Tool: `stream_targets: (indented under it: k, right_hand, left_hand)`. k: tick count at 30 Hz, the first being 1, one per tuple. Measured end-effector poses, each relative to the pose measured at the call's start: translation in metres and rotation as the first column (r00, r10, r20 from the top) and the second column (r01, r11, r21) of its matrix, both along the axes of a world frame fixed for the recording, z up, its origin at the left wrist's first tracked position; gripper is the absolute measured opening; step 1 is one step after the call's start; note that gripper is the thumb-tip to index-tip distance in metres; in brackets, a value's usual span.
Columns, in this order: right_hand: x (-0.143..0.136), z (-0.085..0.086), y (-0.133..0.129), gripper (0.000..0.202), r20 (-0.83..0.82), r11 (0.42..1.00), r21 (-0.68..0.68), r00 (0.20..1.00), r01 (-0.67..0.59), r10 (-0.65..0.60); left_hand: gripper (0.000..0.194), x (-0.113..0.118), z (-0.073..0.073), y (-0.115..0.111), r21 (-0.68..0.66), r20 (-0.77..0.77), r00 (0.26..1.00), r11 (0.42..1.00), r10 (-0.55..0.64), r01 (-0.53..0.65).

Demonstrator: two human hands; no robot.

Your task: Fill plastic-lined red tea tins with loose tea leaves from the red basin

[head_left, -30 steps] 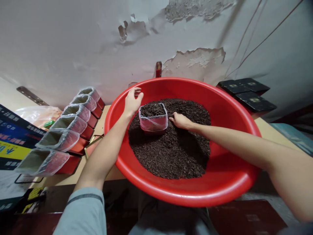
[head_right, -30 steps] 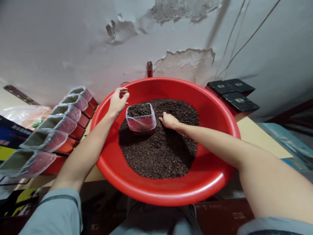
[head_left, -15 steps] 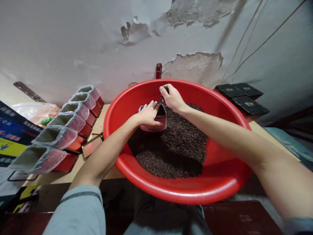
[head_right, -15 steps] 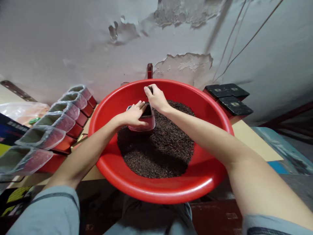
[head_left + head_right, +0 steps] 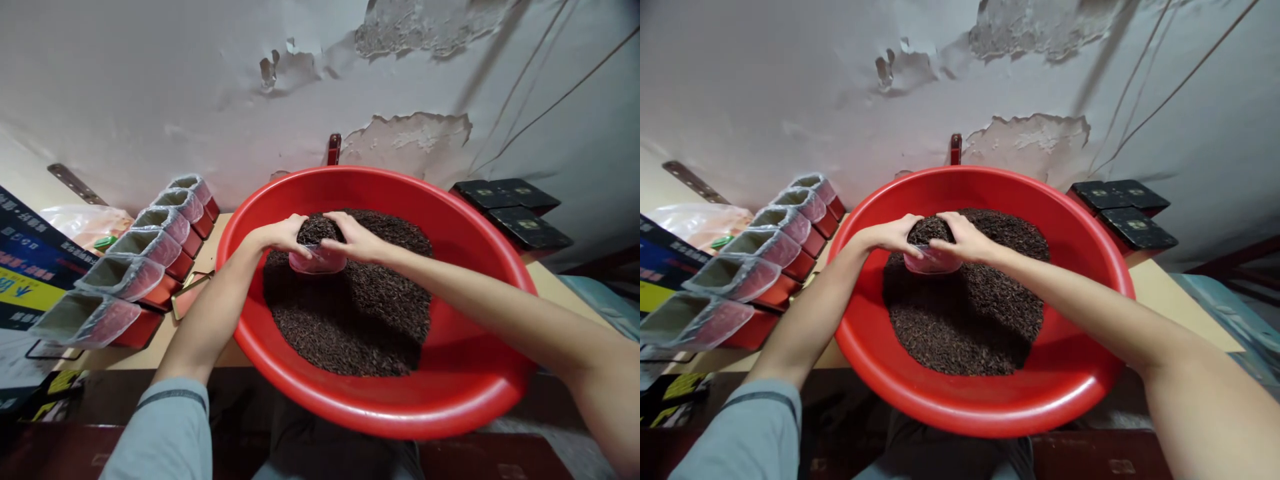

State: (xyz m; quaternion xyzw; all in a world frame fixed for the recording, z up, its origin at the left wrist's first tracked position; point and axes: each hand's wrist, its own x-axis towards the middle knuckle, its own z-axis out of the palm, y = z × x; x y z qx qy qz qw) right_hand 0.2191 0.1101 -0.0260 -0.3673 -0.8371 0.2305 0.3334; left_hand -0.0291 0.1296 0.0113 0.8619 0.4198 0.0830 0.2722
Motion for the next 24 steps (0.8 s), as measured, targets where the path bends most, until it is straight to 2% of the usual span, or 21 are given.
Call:
stream_targets:
  k: [2, 4, 7, 9, 12, 17, 20, 24]
  right_hand:
    - [0.009, -0.014, 0.003, 0.097, 0.052, 0.999, 0.018, 0.998, -0.027, 0.026]
    - [0.013, -0.024, 0.012, 0.118, 0.044, 0.999, -0.026, 0.999, -0.026, 0.027]
    - [0.012, -0.029, 0.023, 0.134, 0.026, 0.998, -0.060, 1.000, -0.007, 0.008]
    - [0.012, -0.029, 0.026, 0.135, 0.031, 0.998, -0.064, 0.999, -0.013, 0.015]
    - [0.013, -0.028, 0.023, 0.131, 0.039, 0.998, -0.061, 0.999, -0.017, 0.019]
    - [0.011, -0.026, 0.018, 0.128, 0.037, 0.998, -0.063, 0.999, 0.013, -0.011]
    - [0.010, -0.025, 0.015, 0.130, 0.026, 0.999, -0.035, 1.000, 0.012, -0.011]
    - [0.008, -0.028, 0.012, 0.129, 0.030, 0.999, -0.032, 0.999, 0.023, -0.022]
  left_hand:
    - [0.097, 0.002, -0.001, 0.002, 0.016, -0.017, 1.000, 1.000, -0.010, 0.010]
    - [0.088, 0.005, 0.000, 0.004, 0.005, -0.010, 0.999, 0.999, 0.034, -0.034]
    - [0.081, 0.008, 0.003, 0.003, -0.017, 0.015, 1.000, 0.999, 0.028, -0.027]
    - [0.078, 0.010, 0.004, 0.000, -0.016, 0.021, 1.000, 1.000, 0.018, -0.018]
    - [0.075, 0.012, 0.003, -0.005, 0.006, -0.005, 0.997, 0.997, 0.071, -0.071]
    - [0.090, 0.010, -0.002, -0.007, 0.037, 0.022, 0.995, 0.994, 0.100, -0.101]
    - [0.091, 0.009, -0.001, -0.006, 0.059, -0.004, 0.997, 0.995, 0.080, -0.080]
    - [0.080, 0.011, 0.000, -0.006, 0.030, -0.007, 0.999, 0.999, 0.039, -0.039]
